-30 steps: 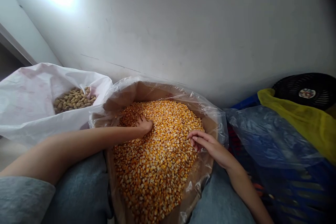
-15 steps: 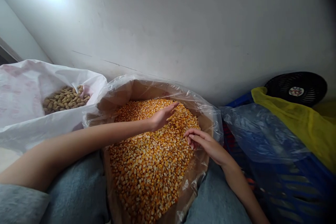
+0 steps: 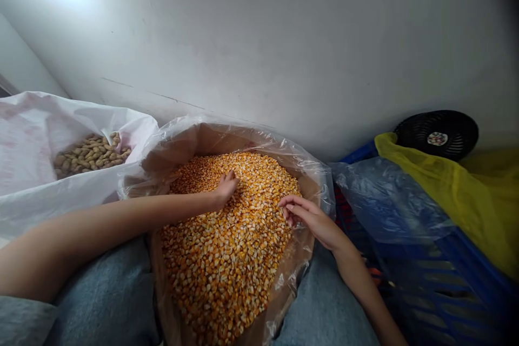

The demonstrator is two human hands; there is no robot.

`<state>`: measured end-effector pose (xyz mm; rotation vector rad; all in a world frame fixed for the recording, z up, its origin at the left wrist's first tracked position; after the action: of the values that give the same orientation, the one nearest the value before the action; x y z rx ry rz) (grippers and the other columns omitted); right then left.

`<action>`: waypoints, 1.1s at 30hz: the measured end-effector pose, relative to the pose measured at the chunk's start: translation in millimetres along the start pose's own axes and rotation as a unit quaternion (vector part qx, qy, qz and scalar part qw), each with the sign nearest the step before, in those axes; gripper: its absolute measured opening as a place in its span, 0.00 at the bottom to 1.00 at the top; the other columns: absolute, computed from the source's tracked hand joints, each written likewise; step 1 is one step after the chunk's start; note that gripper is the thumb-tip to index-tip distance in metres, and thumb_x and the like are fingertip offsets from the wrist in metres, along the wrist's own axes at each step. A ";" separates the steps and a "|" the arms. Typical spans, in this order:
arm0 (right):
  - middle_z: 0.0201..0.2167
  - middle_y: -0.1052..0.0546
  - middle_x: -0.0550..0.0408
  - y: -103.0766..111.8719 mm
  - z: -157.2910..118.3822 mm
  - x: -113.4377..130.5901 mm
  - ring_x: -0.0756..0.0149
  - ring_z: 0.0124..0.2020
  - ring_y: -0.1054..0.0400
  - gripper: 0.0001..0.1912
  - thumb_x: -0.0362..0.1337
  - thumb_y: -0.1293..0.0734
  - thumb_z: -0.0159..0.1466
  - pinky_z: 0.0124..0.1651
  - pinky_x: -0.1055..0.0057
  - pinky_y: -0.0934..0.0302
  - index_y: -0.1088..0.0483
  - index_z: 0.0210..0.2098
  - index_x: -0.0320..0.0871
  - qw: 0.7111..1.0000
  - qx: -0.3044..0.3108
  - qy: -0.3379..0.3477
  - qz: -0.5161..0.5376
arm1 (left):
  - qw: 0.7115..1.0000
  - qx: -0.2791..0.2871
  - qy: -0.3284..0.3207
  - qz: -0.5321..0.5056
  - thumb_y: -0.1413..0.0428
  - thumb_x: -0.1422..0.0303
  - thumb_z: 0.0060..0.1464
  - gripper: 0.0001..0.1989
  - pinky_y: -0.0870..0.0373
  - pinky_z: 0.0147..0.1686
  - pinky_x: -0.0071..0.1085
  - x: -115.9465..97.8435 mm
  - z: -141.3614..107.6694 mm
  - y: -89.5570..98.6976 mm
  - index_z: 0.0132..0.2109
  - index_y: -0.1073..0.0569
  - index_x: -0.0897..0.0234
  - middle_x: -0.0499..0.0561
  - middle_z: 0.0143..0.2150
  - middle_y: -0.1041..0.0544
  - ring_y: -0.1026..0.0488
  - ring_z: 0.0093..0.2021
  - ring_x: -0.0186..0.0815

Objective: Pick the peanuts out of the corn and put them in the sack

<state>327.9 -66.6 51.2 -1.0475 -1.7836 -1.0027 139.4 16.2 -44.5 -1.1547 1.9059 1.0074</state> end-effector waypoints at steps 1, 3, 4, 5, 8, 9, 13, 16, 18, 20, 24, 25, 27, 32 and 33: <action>0.24 0.36 0.57 0.2 -0.1 0.1 0.73 0.24 0.43 0.08 0.38 0.44 0.57 0.28 0.74 0.47 0.37 0.33 0.42 1.000 -0.001 0.003 0.004 | 1.000 0.017 -0.019 0.007 0.57 0.59 0.48 0.28 0.56 0.54 0.41 -2.7 -1.5 -2.1 0.57 0.49 0.59 0.49 0.61 0.60 0.63 0.60 0.40; 0.24 0.36 0.58 0.9 -0.2 0.2 0.73 0.24 0.42 0.08 0.38 0.44 0.57 0.28 0.75 0.47 0.37 0.33 0.42 1.000 -0.007 0.009 0.014 | 0.998 0.042 -0.038 0.035 0.50 0.62 0.43 0.31 0.53 0.53 0.40 -7.3 -2.3 1.2 0.56 0.46 0.59 0.51 0.60 0.54 0.58 0.59 0.43; 0.24 0.37 0.58 1.5 -0.1 0.3 0.74 0.24 0.43 0.08 0.37 0.44 0.57 0.28 0.75 0.47 0.37 0.34 0.42 1.000 -0.013 0.011 0.022 | 0.996 0.050 -0.045 0.050 0.48 0.64 0.40 0.31 0.50 0.52 0.39 -9.2 -1.7 5.6 0.55 0.44 0.59 0.52 0.59 0.50 0.54 0.58 0.44; 0.24 0.37 0.58 2.2 -0.1 0.4 0.74 0.24 0.43 0.08 0.37 0.44 0.57 0.28 0.75 0.47 0.37 0.34 0.42 0.999 -0.020 0.013 0.032 | 0.995 0.059 -0.049 0.062 0.47 0.68 0.38 0.31 0.47 0.51 0.38 -10.7 -0.8 10.8 0.53 0.41 0.58 0.53 0.57 0.44 0.49 0.56 0.44; 0.24 0.37 0.59 4.6 0.0 0.4 0.75 0.23 0.43 0.07 0.36 0.43 0.57 0.26 0.75 0.48 0.38 0.34 0.42 0.997 -0.043 0.016 0.068 | 0.994 0.068 -0.050 0.076 0.48 0.75 0.35 0.26 0.38 0.43 0.33 -14.3 2.9 25.8 0.47 0.35 0.59 0.52 0.48 0.33 0.36 0.47 0.41; 0.24 0.37 0.59 5.3 0.0 0.2 0.75 0.23 0.43 0.07 0.36 0.43 0.56 0.26 0.76 0.48 0.38 0.34 0.42 0.995 -0.050 0.015 0.079 | 0.994 0.069 -0.048 0.076 0.49 0.77 0.35 0.25 0.36 0.41 0.32 -15.5 4.0 29.3 0.46 0.34 0.61 0.52 0.46 0.32 0.35 0.44 0.40; 0.24 0.37 0.58 6.5 -0.9 -1.1 0.75 0.23 0.42 0.07 0.36 0.43 0.56 0.26 0.76 0.48 0.37 0.33 0.42 0.992 -0.061 0.017 0.106 | 0.994 0.101 -0.020 0.032 0.51 0.79 0.39 0.22 0.33 0.35 0.30 -21.3 8.3 35.9 0.46 0.35 0.68 0.57 0.41 0.29 0.31 0.38 0.38; 0.24 0.36 0.58 6.3 0.2 -2.2 0.76 0.23 0.42 0.06 0.35 0.42 0.56 0.25 0.78 0.47 0.36 0.33 0.42 0.988 -0.067 0.016 0.136 | 0.994 0.084 -0.071 0.027 0.51 0.77 0.42 0.23 0.33 0.37 0.33 -32.1 10.2 42.3 0.49 0.39 0.68 0.59 0.43 0.30 0.30 0.39 0.39; 0.24 0.35 0.58 6.9 3.1 -2.8 0.76 0.23 0.41 0.06 0.34 0.41 0.55 0.25 0.78 0.46 0.35 0.32 0.41 0.979 -0.091 0.011 0.183 | 0.984 0.044 -0.168 0.051 0.51 0.73 0.45 0.22 0.36 0.42 0.35 -45.8 5.5 46.0 0.50 0.40 0.65 0.57 0.47 0.33 0.33 0.43 0.39; 0.24 0.34 0.57 6.3 8.1 -3.3 0.75 0.24 0.39 0.06 0.34 0.41 0.55 0.25 0.79 0.44 0.35 0.32 0.41 0.958 -0.114 -0.013 0.264 | 0.958 0.030 -0.278 0.055 0.53 0.70 0.49 0.20 0.39 0.46 0.35 -62.9 -7.7 43.5 0.51 0.42 0.62 0.55 0.51 0.36 0.36 0.48 0.37; 0.28 0.32 0.51 -6.5 21.2 1.3 0.72 0.29 0.36 0.12 0.37 0.45 0.59 0.32 0.76 0.39 0.35 0.34 0.37 0.899 -0.061 -0.113 0.418 | 0.887 0.138 -0.438 0.044 0.57 0.70 0.53 0.21 0.43 0.50 0.33 -96.5 -51.1 19.7 0.54 0.46 0.59 0.52 0.56 0.42 0.39 0.51 0.34; 0.29 0.31 0.50 -11.0 24.3 4.1 0.71 0.30 0.35 0.14 0.39 0.46 0.60 0.34 0.75 0.38 0.35 0.34 0.36 0.888 -0.036 -0.127 0.440 | 0.869 0.170 -0.461 0.054 0.57 0.70 0.53 0.21 0.44 0.51 0.33 -103.0 -61.2 13.6 0.55 0.47 0.59 0.52 0.56 0.43 0.41 0.52 0.35; 0.29 0.31 0.49 -18.8 29.8 8.9 0.70 0.30 0.35 0.16 0.41 0.48 0.60 0.32 0.75 0.38 0.35 0.33 0.36 0.873 0.010 -0.136 0.467 | 0.847 0.209 -0.482 0.080 0.55 0.69 0.52 0.22 0.48 0.53 0.34 -111.8 -72.9 7.6 0.56 0.47 0.58 0.50 0.57 0.45 0.46 0.55 0.35; 0.21 0.36 0.55 -25.0 36.0 3.8 0.78 0.18 0.43 0.11 0.37 0.45 0.60 0.14 0.85 0.49 0.38 0.27 0.38 0.860 0.060 -0.155 0.482 | 0.926 0.075 -0.363 0.075 0.59 0.60 0.53 0.22 0.52 0.54 0.33 -96.7 -29.6 45.6 0.55 0.48 0.59 0.48 0.59 0.49 0.52 0.58 0.36; 0.20 0.38 0.57 -23.7 36.3 1.1 0.80 0.16 0.46 0.10 0.36 0.45 0.59 0.13 0.86 0.53 0.39 0.25 0.38 0.857 0.056 -0.156 0.487 | 0.950 0.012 -0.306 0.065 0.61 0.59 0.54 0.23 0.52 0.54 0.33 -84.3 -13.8 59.1 0.56 0.48 0.60 0.49 0.59 0.50 0.52 0.58 0.37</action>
<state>296.8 -41.5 34.2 -1.8263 -1.2085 -0.0927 114.8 54.9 48.7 -0.5995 1.4927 1.2363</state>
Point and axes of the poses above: each hand's wrist, its own z-axis towards the middle knuckle, its own y-axis out of the back of the hand, x = y × z, the point moved 3 cm from there along z, towards the middle knuckle
